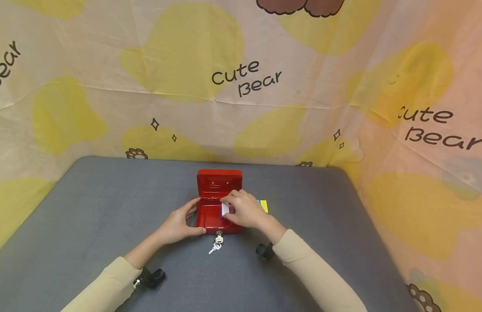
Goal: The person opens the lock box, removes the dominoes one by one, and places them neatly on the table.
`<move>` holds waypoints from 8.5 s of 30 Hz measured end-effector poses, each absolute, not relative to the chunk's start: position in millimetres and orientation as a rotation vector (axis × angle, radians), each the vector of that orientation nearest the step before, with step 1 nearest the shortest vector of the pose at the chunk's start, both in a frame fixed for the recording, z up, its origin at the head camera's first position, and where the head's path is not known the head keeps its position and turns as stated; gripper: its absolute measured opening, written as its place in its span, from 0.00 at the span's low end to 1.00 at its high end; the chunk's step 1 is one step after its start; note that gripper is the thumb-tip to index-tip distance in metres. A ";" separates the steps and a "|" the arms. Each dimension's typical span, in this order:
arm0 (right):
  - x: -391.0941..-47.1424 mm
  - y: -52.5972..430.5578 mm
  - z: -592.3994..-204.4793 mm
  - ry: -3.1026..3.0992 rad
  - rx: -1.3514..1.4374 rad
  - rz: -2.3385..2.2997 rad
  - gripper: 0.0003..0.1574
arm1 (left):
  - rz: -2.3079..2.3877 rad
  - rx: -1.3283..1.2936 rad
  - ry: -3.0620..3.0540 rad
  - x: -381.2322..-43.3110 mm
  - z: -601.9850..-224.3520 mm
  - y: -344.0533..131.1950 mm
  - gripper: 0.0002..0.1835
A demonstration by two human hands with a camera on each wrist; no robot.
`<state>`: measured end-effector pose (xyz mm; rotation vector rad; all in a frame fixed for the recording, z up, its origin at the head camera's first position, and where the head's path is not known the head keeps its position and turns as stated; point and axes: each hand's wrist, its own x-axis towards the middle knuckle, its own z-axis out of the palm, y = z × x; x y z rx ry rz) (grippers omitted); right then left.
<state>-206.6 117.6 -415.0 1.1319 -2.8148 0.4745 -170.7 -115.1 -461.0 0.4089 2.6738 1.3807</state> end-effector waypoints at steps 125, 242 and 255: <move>-226.6 216.2 -437.1 -2.799 0.890 0.611 0.20 | 1.368 0.397 2.700 -169.5 -458.7 -114.5 0.50; -207.5 100.3 -432.7 -2.788 1.122 0.290 0.25 | 1.376 0.393 2.697 -170.1 -460.3 -114.9 0.50; -205.9 97.2 -436.3 -2.799 1.071 0.118 0.27 | 1.375 0.397 2.692 -169.9 -460.2 -115.5 0.50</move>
